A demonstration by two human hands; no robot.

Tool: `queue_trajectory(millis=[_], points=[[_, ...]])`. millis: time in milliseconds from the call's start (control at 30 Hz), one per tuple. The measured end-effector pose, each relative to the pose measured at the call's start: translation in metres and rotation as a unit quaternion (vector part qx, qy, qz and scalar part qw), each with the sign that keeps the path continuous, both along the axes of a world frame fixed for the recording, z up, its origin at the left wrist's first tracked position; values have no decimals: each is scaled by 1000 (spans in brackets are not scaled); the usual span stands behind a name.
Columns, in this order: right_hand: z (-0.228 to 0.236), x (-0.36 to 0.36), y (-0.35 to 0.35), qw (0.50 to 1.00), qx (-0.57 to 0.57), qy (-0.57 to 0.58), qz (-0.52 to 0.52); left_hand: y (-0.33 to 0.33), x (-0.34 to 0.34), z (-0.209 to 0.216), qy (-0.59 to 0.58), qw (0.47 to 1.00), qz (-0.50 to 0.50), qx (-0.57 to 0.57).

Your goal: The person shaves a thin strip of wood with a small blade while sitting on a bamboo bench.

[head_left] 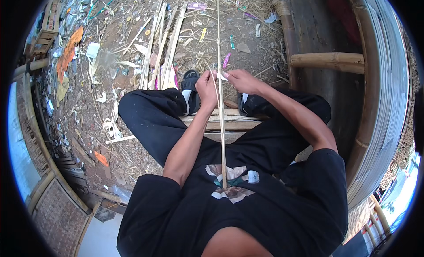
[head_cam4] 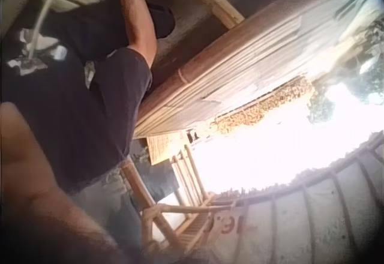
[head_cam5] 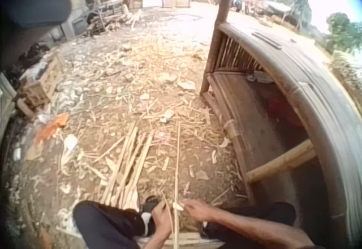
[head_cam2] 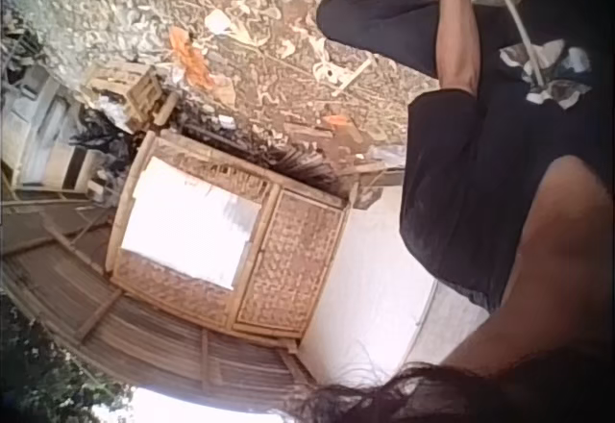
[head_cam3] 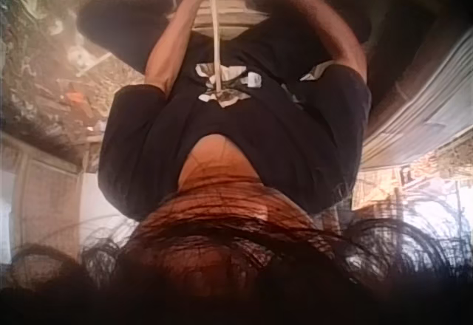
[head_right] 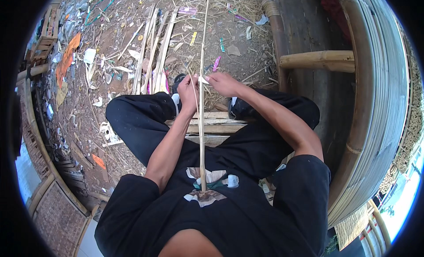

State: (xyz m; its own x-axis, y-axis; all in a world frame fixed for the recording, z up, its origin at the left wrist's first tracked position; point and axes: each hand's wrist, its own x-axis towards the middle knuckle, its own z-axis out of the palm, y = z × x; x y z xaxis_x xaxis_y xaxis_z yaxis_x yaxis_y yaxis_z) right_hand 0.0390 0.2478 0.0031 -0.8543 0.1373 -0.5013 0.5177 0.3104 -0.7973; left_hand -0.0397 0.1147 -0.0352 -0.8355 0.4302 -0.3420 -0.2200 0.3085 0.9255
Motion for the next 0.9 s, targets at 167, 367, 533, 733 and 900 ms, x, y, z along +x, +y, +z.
queue_trajectory(millis=[167, 367, 533, 733, 900], points=[[-6, 11, -12, 999, 19, 36, -2, -9, 5, 9, -49, 998, -2, 29], [12, 5, -10, 999, 27, 2, 18, -16, 10, 6, -58, 998, 2, 36], [9, 11, -16, 1000, 27, -3, 15, -25, 14, 5, -70, 996, -7, 51], [-8, 13, -14, 999, 29, 23, 8, -19, 17, -2, -19, 1000, 0, 13], [-12, -1, 2, 1000, -17, 7, 3, -17, -2, -4, -191, 976, -42, 95]])
